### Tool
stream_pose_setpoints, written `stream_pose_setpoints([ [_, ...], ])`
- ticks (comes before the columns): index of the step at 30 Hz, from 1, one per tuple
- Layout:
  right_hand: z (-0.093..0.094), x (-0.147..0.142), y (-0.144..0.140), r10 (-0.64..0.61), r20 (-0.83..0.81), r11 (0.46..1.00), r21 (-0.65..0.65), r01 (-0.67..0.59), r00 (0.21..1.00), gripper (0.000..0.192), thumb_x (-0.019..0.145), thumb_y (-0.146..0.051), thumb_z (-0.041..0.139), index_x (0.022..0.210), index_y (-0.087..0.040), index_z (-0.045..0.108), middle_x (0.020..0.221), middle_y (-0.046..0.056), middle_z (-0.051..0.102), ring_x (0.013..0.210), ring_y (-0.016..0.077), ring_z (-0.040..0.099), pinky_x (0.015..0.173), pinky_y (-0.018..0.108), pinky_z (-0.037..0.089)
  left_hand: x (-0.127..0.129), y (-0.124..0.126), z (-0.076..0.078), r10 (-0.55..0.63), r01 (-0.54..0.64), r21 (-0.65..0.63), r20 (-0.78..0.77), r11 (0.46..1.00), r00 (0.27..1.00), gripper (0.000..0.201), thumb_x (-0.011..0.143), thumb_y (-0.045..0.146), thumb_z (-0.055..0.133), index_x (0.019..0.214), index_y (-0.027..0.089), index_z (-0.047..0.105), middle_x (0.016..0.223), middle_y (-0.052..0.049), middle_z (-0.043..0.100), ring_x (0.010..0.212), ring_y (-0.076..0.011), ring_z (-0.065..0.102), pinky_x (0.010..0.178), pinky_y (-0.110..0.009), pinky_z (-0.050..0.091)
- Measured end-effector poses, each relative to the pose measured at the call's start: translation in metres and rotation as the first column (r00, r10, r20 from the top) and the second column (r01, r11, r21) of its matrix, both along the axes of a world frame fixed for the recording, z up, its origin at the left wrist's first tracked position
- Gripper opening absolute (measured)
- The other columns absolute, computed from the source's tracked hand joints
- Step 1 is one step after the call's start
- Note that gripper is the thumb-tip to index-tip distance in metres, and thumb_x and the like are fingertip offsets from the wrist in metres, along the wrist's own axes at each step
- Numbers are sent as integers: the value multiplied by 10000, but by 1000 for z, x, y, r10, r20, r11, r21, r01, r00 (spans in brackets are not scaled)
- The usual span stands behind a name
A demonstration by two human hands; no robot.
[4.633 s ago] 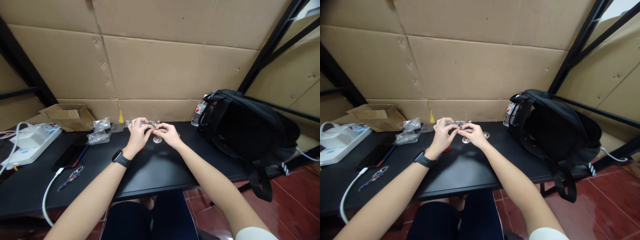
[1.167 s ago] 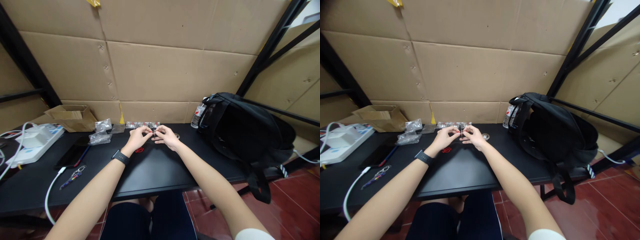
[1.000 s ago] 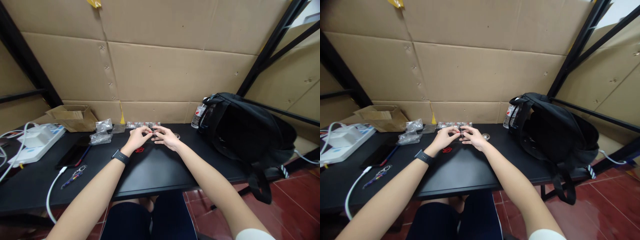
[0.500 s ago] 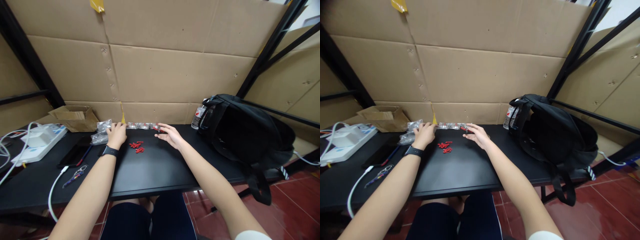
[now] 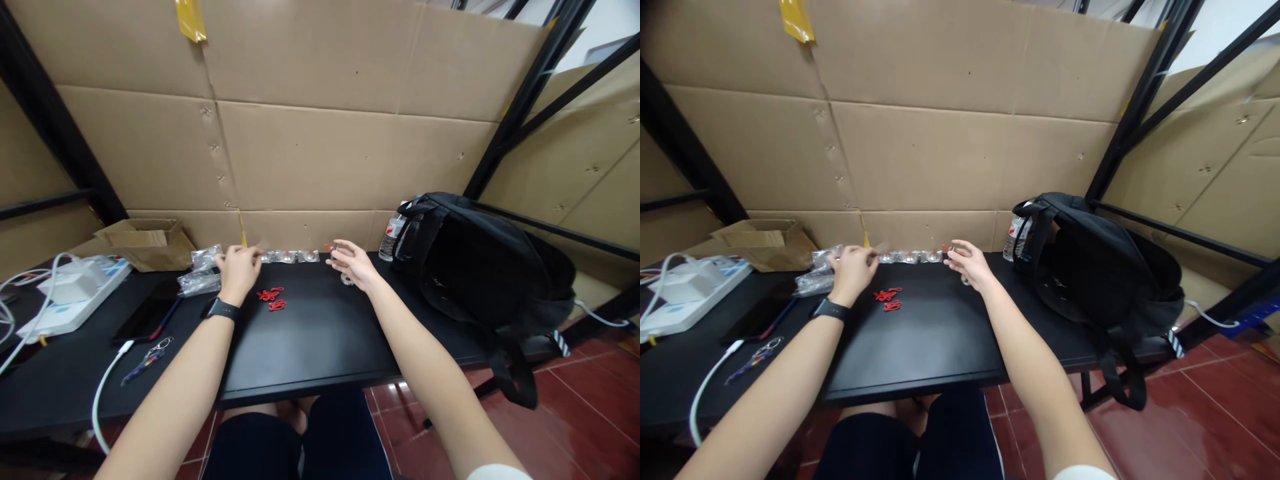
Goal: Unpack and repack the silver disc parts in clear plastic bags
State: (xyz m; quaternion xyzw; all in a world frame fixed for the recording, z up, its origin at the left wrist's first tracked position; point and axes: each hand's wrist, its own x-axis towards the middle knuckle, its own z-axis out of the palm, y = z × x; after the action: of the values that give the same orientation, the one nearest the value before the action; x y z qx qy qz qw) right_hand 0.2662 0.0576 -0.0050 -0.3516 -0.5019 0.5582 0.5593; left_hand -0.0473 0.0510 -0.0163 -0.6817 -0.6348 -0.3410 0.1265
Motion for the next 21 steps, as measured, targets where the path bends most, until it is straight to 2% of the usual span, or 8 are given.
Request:
stream_pose_setpoints([
  [3,2,1,-1,1,51,1000,18,-2,999,430,773,-291,824,1162,-266,643,1084,40,715,813,162,762,694,233,594,36,-9,-2,-282,279,-56,-62,959,957,192,961,319,540,981,279,727,1064,-66,751,1146,-291,535,963,-495,262],
  [6,1,0,-2,6,108,1000,24,-8,994,449,791,-337,804,1204,-281,635,1116,50,715,855,165,755,683,232,586,66,-17,-10,-531,496,-216,-154,841,833,169,963,333,565,975,292,729,1089,-43,743,1162,-276,539,965,-459,278],
  [9,0,0,0,-18,194,998,63,6,981,485,783,-357,798,1230,-269,632,1134,67,713,873,164,740,698,244,582,81,-24,-17,-667,586,-364,-151,724,730,183,957,364,579,1048,286,716,1143,-58,728,1150,-272,575,948,-422,319],
  [12,-2,2,3,-95,358,985,167,37,929,530,751,-342,804,1238,-233,626,1132,83,712,836,153,714,727,271,573,81,-27,-17,-717,629,-421,-78,654,693,229,965,353,559,1154,276,664,1178,-50,725,1093,-244,637,946,-390,365],
  [14,-2,4,3,-186,523,957,288,33,832,549,708,-303,819,1217,-212,633,1083,70,723,798,142,685,749,279,556,78,-27,-15,-737,649,-435,-55,625,673,225,972,338,543,1157,272,654,1174,-35,729,1083,-231,654,953,-371,389],
  [17,1,7,-2,-259,748,907,407,-113,611,456,679,-254,812,1112,-200,680,1005,31,734,751,126,642,756,262,520,74,-27,-13,-759,654,-457,-75,603,647,232,974,330,540,1161,286,670,1221,-30,708,1142,-232,636,955,-351,413],
  [21,10,9,-14,-174,904,903,305,-302,391,352,668,-229,789,1009,-200,707,933,5,740,740,130,641,720,234,478,72,-27,-14,-746,618,-491,-108,614,657,294,972,360,545,1240,333,662,1326,-27,653,1240,-258,580,979,-380,404],
])
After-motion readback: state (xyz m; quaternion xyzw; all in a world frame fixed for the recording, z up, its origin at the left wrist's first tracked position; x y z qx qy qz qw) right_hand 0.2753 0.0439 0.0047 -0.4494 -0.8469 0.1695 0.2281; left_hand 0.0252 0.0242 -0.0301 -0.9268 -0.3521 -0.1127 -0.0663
